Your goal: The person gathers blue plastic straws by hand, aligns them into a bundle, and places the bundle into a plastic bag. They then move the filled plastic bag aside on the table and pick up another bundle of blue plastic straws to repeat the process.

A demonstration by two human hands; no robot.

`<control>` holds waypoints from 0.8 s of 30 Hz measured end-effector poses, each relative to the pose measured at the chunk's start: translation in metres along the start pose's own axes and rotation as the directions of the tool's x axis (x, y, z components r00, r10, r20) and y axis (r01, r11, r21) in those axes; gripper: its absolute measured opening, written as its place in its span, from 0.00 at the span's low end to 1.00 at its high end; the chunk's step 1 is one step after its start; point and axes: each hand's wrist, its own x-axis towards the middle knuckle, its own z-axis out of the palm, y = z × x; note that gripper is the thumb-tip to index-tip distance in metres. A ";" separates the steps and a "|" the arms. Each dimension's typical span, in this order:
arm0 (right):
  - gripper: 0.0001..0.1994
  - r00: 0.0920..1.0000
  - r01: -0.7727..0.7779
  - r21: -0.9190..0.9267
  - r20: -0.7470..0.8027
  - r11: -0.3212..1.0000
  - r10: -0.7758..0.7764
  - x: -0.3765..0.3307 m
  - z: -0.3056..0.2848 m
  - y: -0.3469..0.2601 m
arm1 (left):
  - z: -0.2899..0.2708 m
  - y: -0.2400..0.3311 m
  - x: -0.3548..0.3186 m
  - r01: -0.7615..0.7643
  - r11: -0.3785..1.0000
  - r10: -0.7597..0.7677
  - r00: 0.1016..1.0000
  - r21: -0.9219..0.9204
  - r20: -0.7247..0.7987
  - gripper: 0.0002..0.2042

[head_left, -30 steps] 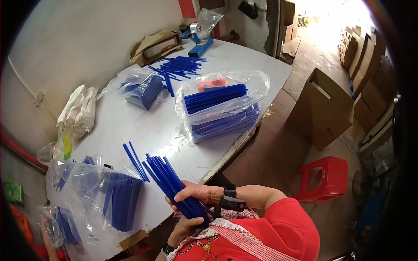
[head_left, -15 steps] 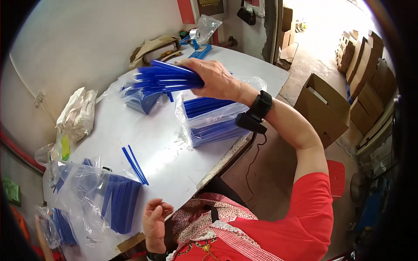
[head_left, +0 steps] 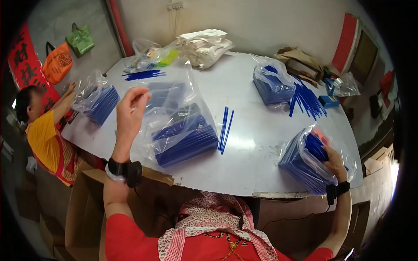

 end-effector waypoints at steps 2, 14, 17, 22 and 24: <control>0.34 1.000 -0.013 0.011 -0.002 1.000 0.013 0.009 -0.004 -0.013 | -0.005 -0.030 0.008 0.083 0.973 -0.140 0.954 0.215 0.264 0.08; 0.32 0.989 -0.065 0.145 -0.122 0.987 0.083 -0.008 -0.031 -0.046 | 0.051 -0.192 -0.008 -0.068 0.974 -0.156 0.480 0.214 0.864 0.12; 0.27 0.963 -0.051 0.114 -0.257 0.992 0.079 -0.018 -0.032 -0.054 | 0.066 -0.200 -0.011 -0.038 0.945 -0.206 0.701 0.325 0.682 0.12; 0.24 0.958 -0.020 0.163 -0.279 0.986 0.065 -0.032 -0.036 -0.072 | 0.049 -0.212 -0.015 -0.168 0.782 -0.520 0.355 0.600 0.777 0.26; 0.23 0.963 -0.009 0.236 -0.260 0.972 0.072 -0.034 -0.034 -0.078 | 0.044 -0.233 -0.020 -0.113 0.798 -0.516 0.377 0.592 0.769 0.30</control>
